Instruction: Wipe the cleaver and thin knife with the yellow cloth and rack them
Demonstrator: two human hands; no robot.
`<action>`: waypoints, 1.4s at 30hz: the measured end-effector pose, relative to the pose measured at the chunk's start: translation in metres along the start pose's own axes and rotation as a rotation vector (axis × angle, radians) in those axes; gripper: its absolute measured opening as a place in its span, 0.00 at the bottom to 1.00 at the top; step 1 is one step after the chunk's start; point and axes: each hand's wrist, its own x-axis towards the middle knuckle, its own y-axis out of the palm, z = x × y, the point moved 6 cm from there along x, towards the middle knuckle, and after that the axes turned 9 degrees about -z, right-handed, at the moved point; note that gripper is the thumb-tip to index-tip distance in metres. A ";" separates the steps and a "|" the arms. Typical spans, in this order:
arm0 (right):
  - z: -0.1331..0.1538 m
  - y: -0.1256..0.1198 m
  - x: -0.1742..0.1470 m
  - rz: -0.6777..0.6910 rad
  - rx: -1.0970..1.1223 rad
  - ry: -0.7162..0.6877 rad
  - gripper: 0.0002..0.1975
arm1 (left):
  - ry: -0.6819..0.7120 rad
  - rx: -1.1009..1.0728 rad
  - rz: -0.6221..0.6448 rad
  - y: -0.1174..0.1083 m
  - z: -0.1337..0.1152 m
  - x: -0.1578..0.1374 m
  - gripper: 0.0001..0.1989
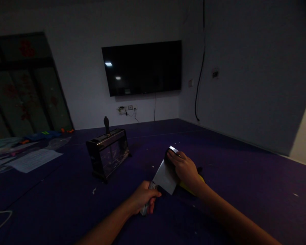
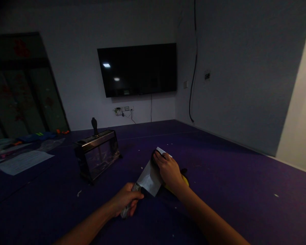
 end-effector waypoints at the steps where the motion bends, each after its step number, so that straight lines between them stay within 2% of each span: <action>1: 0.000 0.000 0.000 0.003 0.003 -0.004 0.26 | 0.002 -0.001 -0.007 0.000 0.001 0.000 0.11; 12: -0.009 0.006 -0.001 0.077 -0.001 0.048 0.26 | 0.038 -0.169 -0.180 -0.011 0.007 0.006 0.11; 22: -0.007 0.004 -0.001 0.062 -0.016 0.035 0.26 | 0.010 -0.161 -0.170 -0.010 0.004 0.002 0.09; 31: 0.018 -0.006 0.002 0.054 0.054 -0.069 0.26 | -0.017 -0.006 -0.018 0.000 0.002 0.002 0.12; 36: 0.021 -0.011 0.004 0.067 0.054 -0.074 0.26 | -0.021 -0.039 -0.042 -0.001 0.002 0.002 0.07; 42: 0.019 -0.007 0.003 0.075 0.054 -0.065 0.26 | -0.017 -0.128 -0.116 -0.006 0.006 0.003 0.08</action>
